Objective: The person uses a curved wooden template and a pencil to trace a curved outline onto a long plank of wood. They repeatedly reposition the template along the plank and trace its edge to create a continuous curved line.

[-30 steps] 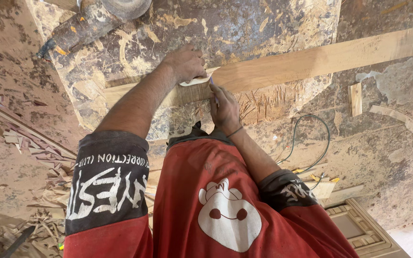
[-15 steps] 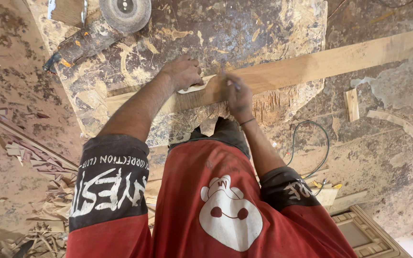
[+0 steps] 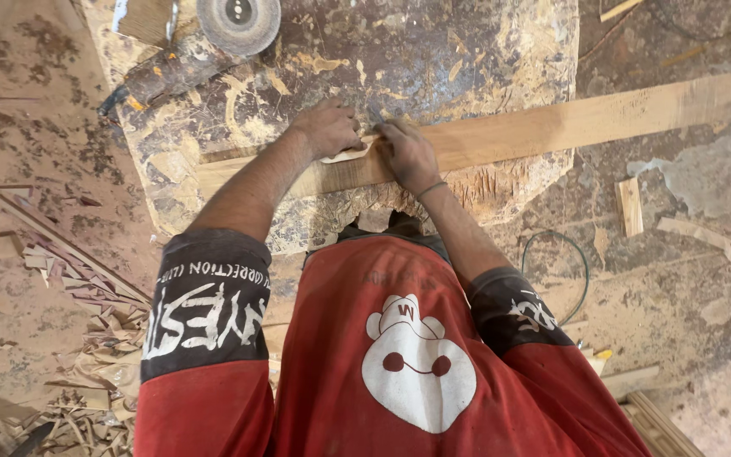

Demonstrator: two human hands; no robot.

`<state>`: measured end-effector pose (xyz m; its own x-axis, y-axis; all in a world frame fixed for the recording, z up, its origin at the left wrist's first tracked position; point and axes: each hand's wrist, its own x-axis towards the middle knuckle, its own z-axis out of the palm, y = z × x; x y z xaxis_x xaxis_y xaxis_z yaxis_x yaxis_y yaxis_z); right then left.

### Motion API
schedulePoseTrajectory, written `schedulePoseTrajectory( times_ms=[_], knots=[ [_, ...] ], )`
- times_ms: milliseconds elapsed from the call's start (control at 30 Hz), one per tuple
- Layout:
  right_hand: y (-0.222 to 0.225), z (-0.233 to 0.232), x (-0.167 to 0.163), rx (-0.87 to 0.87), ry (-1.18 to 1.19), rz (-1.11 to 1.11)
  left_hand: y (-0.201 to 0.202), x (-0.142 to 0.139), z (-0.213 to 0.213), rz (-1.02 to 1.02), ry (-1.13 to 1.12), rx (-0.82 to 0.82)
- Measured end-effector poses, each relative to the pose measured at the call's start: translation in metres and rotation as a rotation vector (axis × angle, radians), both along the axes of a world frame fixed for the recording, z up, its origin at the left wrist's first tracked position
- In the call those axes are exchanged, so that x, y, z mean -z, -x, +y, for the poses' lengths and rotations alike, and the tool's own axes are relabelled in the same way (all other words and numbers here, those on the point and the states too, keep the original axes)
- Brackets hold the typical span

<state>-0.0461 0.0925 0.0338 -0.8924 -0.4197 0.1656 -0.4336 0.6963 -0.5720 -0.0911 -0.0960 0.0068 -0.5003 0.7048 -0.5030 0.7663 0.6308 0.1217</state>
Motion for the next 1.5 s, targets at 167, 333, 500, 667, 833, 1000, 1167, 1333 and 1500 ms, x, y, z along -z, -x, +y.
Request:
schedulePoseTrajectory(
  times_ms=[167,333,500,667,833,1000,1167,1333,1500],
  knots=[
    [0.009,-0.001,0.008,-0.003,-0.083,-0.105,-0.003,-0.026,0.001,-0.043,-0.005,-0.141],
    [0.018,0.049,0.022,0.009,0.045,-0.018,-0.026,-0.009,-0.047,0.270,-0.625,-0.534],
    [0.023,0.137,0.020,0.172,0.128,-0.167,-0.083,0.035,-0.086,0.329,-0.919,-0.966],
    [0.032,0.182,0.027,0.191,0.091,-0.287,-0.123,0.063,-0.026,-0.081,-1.291,-1.447],
    [0.060,0.202,0.042,-0.005,0.061,-0.243,-0.106,0.059,0.055,0.223,-1.147,-1.290],
    [0.086,0.217,0.040,-0.102,-0.037,-0.053,-0.055,0.041,0.116,0.214,-0.975,-1.253],
    [0.100,0.237,0.032,-0.164,0.039,-0.069,-0.019,0.032,0.147,0.191,-0.741,-1.125],
    [0.106,0.248,0.028,-0.187,-0.053,-0.062,-0.002,0.032,0.163,0.137,-0.529,-1.021],
    [0.103,0.250,0.022,-0.180,-0.090,-0.035,0.001,0.026,0.170,0.088,-0.477,-1.047]
  ],
)
